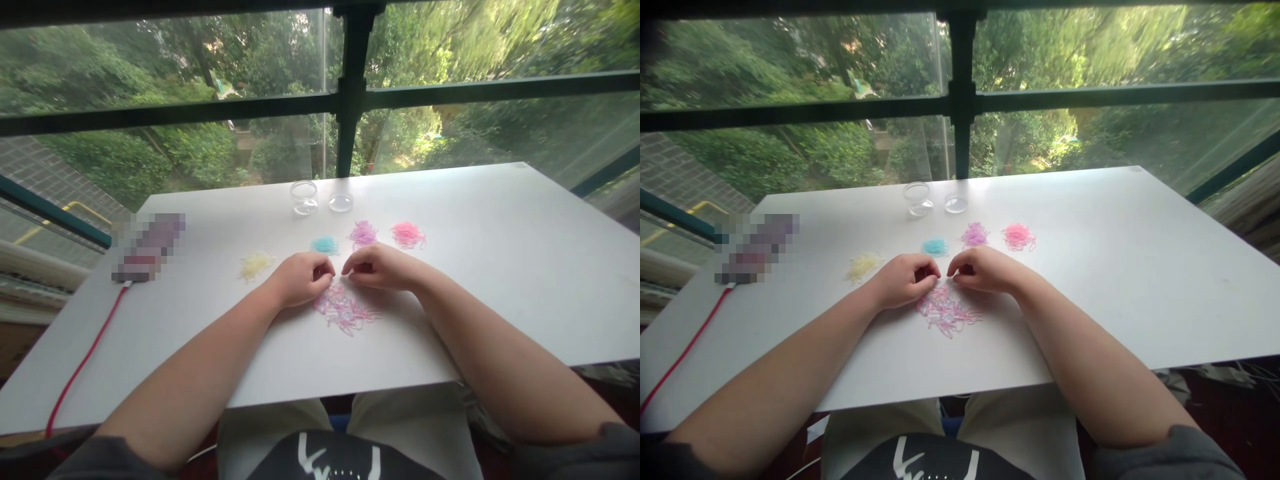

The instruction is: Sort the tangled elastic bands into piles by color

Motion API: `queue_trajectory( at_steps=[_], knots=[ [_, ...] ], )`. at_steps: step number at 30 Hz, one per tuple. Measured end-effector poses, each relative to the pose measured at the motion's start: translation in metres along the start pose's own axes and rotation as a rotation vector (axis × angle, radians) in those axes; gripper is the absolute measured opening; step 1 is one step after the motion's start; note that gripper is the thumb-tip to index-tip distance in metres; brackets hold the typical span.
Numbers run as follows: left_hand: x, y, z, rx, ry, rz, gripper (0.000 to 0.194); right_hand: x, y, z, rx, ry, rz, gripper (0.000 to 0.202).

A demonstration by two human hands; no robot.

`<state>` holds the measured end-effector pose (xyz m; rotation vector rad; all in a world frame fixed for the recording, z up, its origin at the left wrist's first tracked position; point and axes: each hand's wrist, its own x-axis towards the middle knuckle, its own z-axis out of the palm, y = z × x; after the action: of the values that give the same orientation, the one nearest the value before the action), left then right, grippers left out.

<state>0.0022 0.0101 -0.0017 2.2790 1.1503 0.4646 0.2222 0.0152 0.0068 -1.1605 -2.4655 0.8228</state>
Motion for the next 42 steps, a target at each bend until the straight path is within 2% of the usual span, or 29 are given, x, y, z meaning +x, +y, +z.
queue_trajectory(
  at_steps=[3, 9, 15, 18, 23, 29, 35, 42],
  knots=[
    [0.000, 0.000, -0.001, 0.000, -0.026, 0.016, 0.015, 0.001, -0.004, 0.004, -0.046, -0.060, -0.019, 0.026],
    [0.001, -0.002, -0.001, 0.018, -0.061, 0.085, 0.019, 0.003, -0.003, 0.008, -0.089, -0.051, -0.068, 0.021],
    [0.001, -0.003, -0.002, 0.008, -0.104, 0.169, 0.019, 0.002, -0.006, 0.007, -0.086, -0.047, -0.028, 0.019],
    [0.001, -0.003, -0.002, -0.010, -0.113, 0.193, 0.020, 0.001, -0.007, 0.006, -0.070, -0.052, -0.020, 0.024],
    [0.000, -0.003, -0.003, -0.035, -0.115, 0.140, 0.020, 0.002, -0.006, 0.007, -0.062, -0.085, -0.069, 0.019],
    [-0.001, -0.002, -0.002, -0.113, -0.056, 0.025, 0.024, 0.001, -0.005, 0.002, -0.020, -0.073, -0.008, 0.015],
    [-0.001, -0.002, 0.000, -0.113, -0.046, 0.053, 0.022, 0.000, -0.005, -0.002, 0.111, -0.007, 0.003, 0.011],
    [0.000, -0.003, 0.003, -0.235, -0.009, 0.057, 0.032, 0.003, -0.006, 0.008, 0.214, 0.092, -0.017, 0.005]
  ],
)
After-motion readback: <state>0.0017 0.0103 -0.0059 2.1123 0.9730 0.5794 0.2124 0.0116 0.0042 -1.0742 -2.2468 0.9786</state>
